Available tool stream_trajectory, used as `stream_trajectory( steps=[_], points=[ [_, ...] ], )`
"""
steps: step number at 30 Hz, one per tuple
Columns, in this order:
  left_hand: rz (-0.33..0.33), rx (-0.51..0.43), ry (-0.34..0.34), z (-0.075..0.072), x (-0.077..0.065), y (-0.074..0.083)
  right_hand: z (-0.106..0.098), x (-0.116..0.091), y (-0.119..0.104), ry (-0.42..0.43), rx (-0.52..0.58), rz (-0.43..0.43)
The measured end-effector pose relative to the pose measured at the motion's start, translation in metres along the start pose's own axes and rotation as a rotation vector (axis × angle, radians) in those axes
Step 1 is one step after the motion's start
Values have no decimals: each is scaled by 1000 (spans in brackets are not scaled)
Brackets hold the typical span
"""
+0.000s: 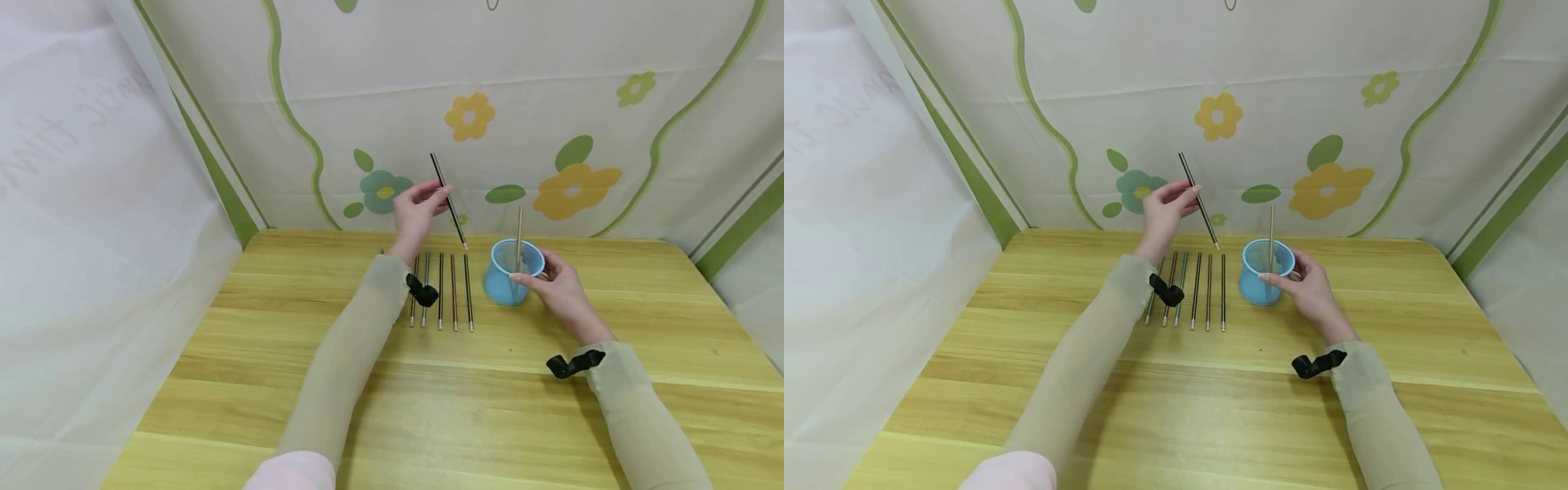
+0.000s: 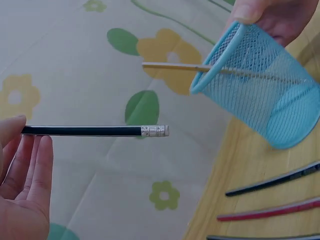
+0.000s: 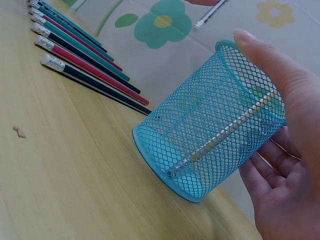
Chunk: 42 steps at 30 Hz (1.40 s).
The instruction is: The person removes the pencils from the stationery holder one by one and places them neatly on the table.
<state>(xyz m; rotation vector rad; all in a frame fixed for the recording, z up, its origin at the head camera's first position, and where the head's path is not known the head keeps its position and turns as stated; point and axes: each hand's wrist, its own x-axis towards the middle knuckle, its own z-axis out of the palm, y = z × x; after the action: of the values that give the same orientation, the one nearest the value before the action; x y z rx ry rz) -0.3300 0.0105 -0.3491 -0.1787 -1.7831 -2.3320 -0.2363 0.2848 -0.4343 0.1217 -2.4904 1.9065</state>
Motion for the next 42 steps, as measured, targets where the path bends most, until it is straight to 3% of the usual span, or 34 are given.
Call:
stream_trajectory(
  steps=[10,16,25,42],
  points=[
    [-1,55,48,-44,1,6,-2,-1,3,6,-9,-8],
    [45,101,63,-75,2,7,-1,0,4,11,-20,-1],
    [32,67,147,-116,3,15,-4,1,5,4,-10,-10],
    [0,154,145,-168,-11,21,-2,-1,4,15,-10,-11]
  ],
)
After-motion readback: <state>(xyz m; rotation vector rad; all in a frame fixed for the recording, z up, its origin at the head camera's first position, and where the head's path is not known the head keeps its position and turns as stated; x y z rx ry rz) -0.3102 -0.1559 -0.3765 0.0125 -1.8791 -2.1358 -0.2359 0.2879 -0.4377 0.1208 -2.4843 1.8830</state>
